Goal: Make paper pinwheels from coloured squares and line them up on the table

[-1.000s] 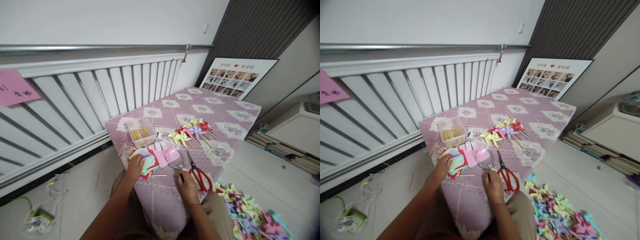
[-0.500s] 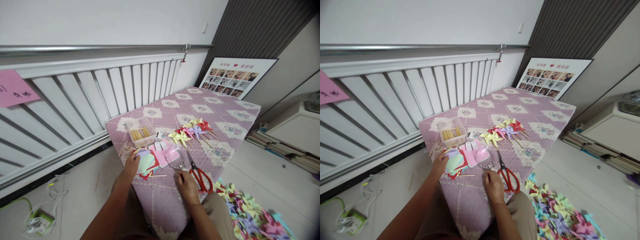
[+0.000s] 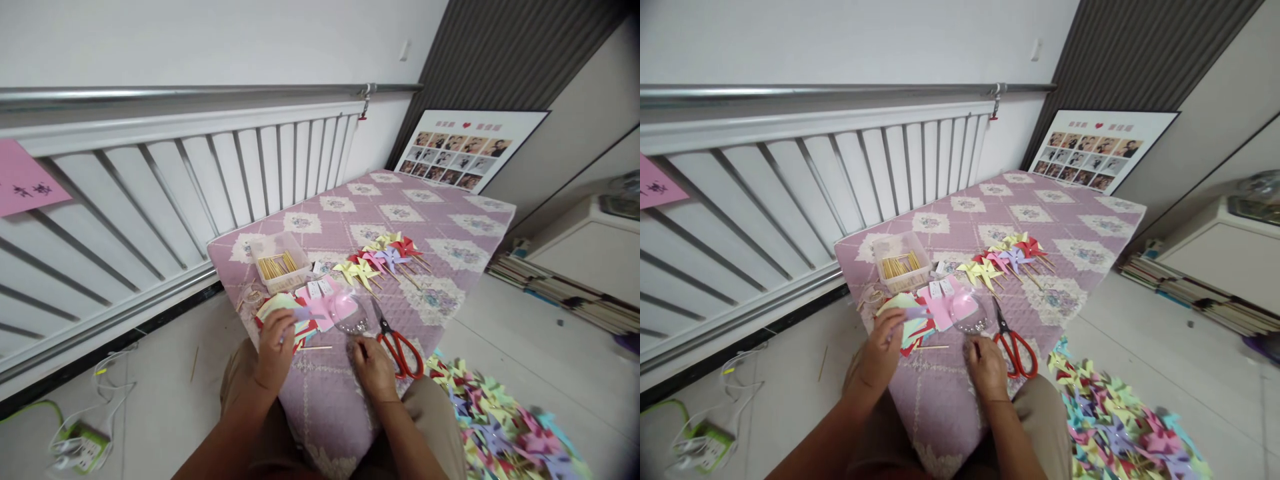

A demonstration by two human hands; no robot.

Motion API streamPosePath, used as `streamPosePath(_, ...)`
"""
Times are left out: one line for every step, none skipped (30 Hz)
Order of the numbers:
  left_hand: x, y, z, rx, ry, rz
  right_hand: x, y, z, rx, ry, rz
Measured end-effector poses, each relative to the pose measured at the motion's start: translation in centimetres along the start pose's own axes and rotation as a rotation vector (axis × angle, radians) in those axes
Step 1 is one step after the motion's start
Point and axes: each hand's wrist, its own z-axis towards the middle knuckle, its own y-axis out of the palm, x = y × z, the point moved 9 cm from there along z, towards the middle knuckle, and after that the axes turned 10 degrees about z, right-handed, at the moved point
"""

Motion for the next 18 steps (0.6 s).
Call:
streamPosePath(1.0,1.1,-1.1,-0.059,0.056,0.0,0.0,0.0,0.0,0.001,-0.001,0.004)
streamPosePath(1.9,2.7,-2.4,-0.152,0.122,-0.007,-0.1,-0.1,0.0,0.002,-0.002,0.01)
streamPosePath(2.5,4.2,-3.9,-0.227,0.173,-0.019,-0.1,-0.1,-0.1,0.003,-0.004,0.016)
streamPosePath(2.7,5.5,-5.3,-0.295,0.196,-0.024,-0.1,-0.1,-0.1,0.006,-0.003,0.021)
streamPosePath(2.4,6.7,-6.6,-0.344,0.185,-0.02,-0.1,-0.2,-0.2,0.01,-0.001,0.026)
streamPosePath(1.9,7.6,-7.7,-0.367,0.152,-0.009,-0.1,-0.2,-0.3,0.015,0.004,0.031)
streamPosePath(1.5,8.5,-8.7,-0.408,0.139,-0.003,-0.1,-0.2,-0.3,0.02,0.01,0.037)
streamPosePath(1.2,9.2,-9.5,-0.445,0.133,-0.003,-0.1,-0.2,-0.4,0.024,0.016,0.044)
streamPosePath(0.9,9.6,-10.0,-0.464,0.128,-0.011,-0.1,-0.3,-0.4,0.029,0.022,0.053)
streamPosePath(0.8,9.8,-10.3,-0.473,0.124,-0.02,-0.1,-0.3,-0.5,0.034,0.027,0.065)
streamPosePath(0.6,9.8,-10.4,-0.472,0.12,-0.03,-0.1,-0.4,-0.5,0.04,0.032,0.079)
streamPosePath(0.6,9.8,-10.3,-0.466,0.118,-0.037,-0.1,-0.4,-0.5,0.047,0.037,0.095)
streamPosePath(0.5,9.7,-10.2,-0.459,0.118,-0.04,-0.1,-0.6,-0.6,0.055,0.043,0.112)
streamPosePath(0.6,9.6,-10.2,-0.459,0.123,-0.041,-0.1,-0.7,-0.8,0.065,0.051,0.13)
streamPosePath(0.7,9.6,-10.1,-0.46,0.129,-0.038,-0.1,-0.9,-1.0,0.076,0.061,0.148)
streamPosePath(0.8,9.5,-10.1,-0.459,0.136,-0.032,-0.1,-1.1,-1.3,0.088,0.075,0.167)
streamPosePath(0.9,9.4,-10.1,-0.452,0.142,-0.026,0.0,-1.3,-1.8,0.103,0.094,0.186)
streamPosePath(1.0,9.2,-10.0,-0.44,0.147,-0.022,0.0,-1.5,-2.4,0.117,0.116,0.206)
